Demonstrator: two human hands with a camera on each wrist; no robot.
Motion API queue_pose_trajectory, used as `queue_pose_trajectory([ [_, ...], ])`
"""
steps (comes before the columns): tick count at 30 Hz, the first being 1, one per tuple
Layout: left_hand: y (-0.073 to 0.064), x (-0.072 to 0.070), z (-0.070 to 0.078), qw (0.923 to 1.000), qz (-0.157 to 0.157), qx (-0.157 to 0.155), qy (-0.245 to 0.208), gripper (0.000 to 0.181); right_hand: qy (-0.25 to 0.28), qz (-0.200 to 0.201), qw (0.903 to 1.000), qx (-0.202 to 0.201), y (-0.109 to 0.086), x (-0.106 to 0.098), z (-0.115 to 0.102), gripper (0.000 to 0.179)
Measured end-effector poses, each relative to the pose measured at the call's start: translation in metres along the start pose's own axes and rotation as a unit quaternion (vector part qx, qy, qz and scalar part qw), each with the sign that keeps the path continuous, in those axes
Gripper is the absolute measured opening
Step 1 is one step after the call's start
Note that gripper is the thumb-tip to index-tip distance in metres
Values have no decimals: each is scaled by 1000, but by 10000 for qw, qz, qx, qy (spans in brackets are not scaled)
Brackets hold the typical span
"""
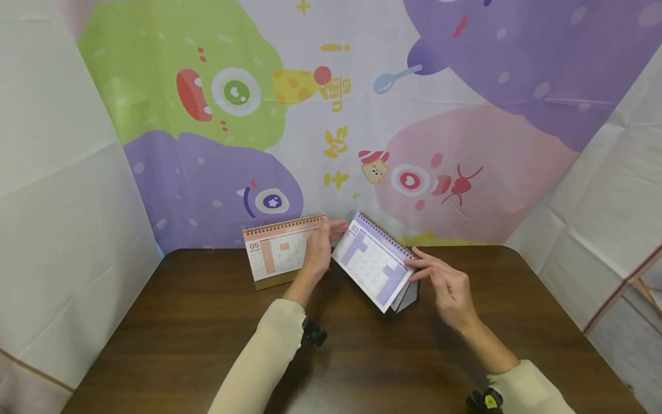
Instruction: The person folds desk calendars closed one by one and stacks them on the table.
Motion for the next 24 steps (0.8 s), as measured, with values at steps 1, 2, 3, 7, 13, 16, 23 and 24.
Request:
queue_pose_trajectory([
  [1,0,1,-6,9999,-123,-2,-37,79,3,6,10000,-20,0,0,0,47],
  [2,1,2,-10,9997,-235,-10,-54,80,5,13,10000,-42,0,0,0,48],
  [3,1,3,-15,9994,-338,-24,-59,81,5,17,10000,-57,0,1,0,48],
  [7,0,7,-25,9978,-647,-150,12,81,11,50,9999,-105,1,1,-2,49],
  [13,-3,8,-27,9976,-673,-170,82,77,76,101,9998,-145,1,2,-2,48],
  [16,-2,9,-29,9968,-755,2,278,77,84,170,9996,-211,1,2,-2,47],
  [23,2,13,-33,9906,-958,454,863,67,-127,498,9982,-316,-5,-4,0,43],
  [24,3,14,-32,9901,-959,477,903,66,-138,537,9980,-291,-6,-5,0,43],
])
Point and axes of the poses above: each hand's wrist, its own y-axis towards the middle knuckle, its own x-axis out of the palm, z = x × y, the point moved 1 cm from there along y, towards the middle knuckle, and after that the axes turned 10 degrees about x, right-handed, at the moved point
